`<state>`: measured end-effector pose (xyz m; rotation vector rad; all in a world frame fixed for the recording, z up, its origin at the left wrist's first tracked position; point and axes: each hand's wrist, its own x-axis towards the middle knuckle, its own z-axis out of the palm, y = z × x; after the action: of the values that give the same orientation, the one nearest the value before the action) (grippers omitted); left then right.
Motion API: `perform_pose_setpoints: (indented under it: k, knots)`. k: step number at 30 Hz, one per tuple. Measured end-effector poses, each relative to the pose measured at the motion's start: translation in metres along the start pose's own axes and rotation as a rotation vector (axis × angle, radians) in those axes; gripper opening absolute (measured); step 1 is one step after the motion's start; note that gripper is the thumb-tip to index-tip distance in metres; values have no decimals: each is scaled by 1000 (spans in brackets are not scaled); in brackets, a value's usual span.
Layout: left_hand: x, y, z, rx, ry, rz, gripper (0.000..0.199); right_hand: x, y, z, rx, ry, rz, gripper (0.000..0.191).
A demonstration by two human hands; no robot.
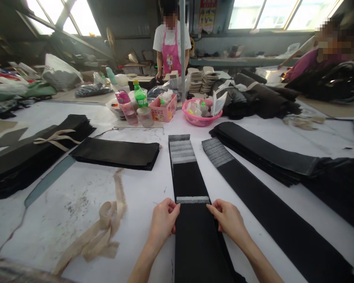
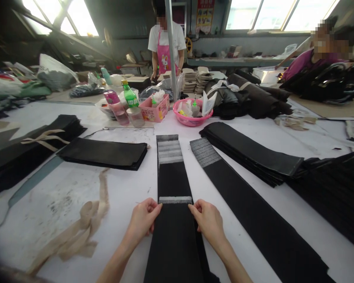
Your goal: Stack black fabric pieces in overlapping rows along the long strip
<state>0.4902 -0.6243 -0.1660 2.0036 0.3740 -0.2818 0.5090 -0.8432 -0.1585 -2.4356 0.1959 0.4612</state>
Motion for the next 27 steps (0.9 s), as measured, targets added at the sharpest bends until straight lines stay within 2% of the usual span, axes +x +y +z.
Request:
perform_pose_setpoints:
  k: [27]
  knots:
    - [0,0,0,-23,-1,7,30,-5,-9,-4,-27,23,18,37]
